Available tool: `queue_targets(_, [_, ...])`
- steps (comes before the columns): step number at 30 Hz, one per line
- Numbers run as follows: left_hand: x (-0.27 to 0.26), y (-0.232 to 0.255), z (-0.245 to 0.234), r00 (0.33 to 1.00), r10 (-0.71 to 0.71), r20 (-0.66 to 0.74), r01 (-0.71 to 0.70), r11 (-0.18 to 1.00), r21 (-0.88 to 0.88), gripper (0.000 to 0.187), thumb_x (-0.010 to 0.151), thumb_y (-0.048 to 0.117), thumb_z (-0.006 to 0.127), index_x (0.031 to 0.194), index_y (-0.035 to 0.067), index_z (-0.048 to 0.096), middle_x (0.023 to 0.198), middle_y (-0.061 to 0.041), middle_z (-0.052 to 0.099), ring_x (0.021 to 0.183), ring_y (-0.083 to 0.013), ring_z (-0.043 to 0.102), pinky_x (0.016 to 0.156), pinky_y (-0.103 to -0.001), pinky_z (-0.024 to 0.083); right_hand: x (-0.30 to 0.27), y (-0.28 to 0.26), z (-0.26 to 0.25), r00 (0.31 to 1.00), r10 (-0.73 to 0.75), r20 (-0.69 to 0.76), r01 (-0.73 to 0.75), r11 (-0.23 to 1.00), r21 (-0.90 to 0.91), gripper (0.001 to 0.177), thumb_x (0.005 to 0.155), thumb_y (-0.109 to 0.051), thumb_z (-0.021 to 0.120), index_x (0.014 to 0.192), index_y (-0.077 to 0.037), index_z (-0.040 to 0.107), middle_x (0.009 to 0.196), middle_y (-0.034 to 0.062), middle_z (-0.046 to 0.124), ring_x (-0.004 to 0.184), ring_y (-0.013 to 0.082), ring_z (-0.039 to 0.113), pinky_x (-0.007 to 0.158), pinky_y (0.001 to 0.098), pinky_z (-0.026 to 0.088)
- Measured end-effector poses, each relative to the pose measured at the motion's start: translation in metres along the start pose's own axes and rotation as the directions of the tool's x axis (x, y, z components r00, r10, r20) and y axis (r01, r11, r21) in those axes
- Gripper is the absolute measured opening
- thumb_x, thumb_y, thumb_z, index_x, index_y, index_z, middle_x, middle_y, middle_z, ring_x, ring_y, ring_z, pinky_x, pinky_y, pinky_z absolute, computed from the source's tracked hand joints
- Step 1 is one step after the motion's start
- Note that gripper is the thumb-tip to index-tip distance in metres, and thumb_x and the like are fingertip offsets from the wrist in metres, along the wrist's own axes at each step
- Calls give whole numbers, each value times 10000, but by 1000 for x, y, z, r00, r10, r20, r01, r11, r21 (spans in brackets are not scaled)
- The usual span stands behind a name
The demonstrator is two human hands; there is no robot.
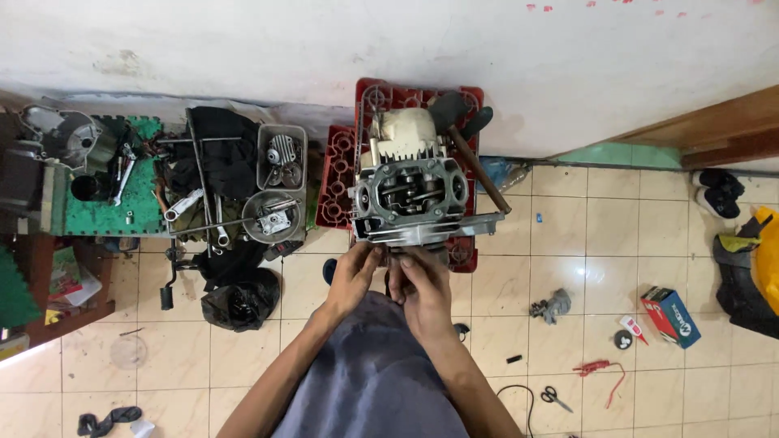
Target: The person works on a disassembled engine block placed on a red crate. They use a green rubber mallet to tap parts of the engine and later switch to a black rubber mallet to strike the cylinder head area. The person also uses their hands to adjust and hold the engine components during the process.
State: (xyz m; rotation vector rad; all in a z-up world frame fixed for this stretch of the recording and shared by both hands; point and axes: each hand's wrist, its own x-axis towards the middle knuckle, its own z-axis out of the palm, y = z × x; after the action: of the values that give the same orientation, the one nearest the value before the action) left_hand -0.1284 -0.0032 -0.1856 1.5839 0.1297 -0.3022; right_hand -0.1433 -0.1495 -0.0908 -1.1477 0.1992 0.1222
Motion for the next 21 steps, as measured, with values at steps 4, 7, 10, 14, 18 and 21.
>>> queue_targets(4, [3,9,-1,999,-46,-8,46,999,3,253,1035,196,577,1041,-42,662,902,-100,739,846,-162,691,771,-316,554,-2,3,3,996,-61,60,62,998,-16,221,1030,-199,648,1081,9,701,733,38,665,588,90,591,510,245,476])
queue_targets(7, [3,9,-3,999,-50,-21,50,999,-11,244,1021,177,585,1069,-51,657,931,-114,752,870,-173,710,784,-324,564,-1,9,-4,978,-192,77,204,957,-204,208,1055,-196,626,1072,0,693,783,58,682,620,111,586,544,253,463])
queue_targets(10, [-1,11,-3,998,-51,-31,51,998,-26,243,1018,168,576,1102,-46,654,941,-126,760,895,-181,735,806,-324,574,-1,-1,0,995,-39,89,12,957,290,137,1051,-140,596,1113,-45,672,849,72,672,640,140,563,549,262,424])
queue_targets(14, [-8,12,-5,997,-39,-66,40,999,17,247,1022,174,570,1136,-29,652,960,-127,767,907,-191,745,818,-320,574,-4,-21,9,953,148,263,-301,548,781,165,1004,-143,565,1130,-109,667,866,52,625,628,136,531,564,258,413])
queue_targets(18, [-13,1,-7,995,-43,-93,46,998,38,246,1012,171,584,1147,-23,654,993,-129,771,940,-194,748,841,-322,565,-2,-23,0,948,128,291,-313,534,785,134,1070,-172,569,969,-97,616,842,19,550,676,123,500,614,252,407])
queue_targets(21, [-14,1,-9,994,-61,-90,67,996,63,247,1004,166,586,1151,-22,653,1007,-129,770,950,-199,746,850,-322,562,-2,-24,-2,957,200,210,-288,575,765,153,1047,-201,598,922,-114,598,798,12,523,652,121,480,590,252,402])
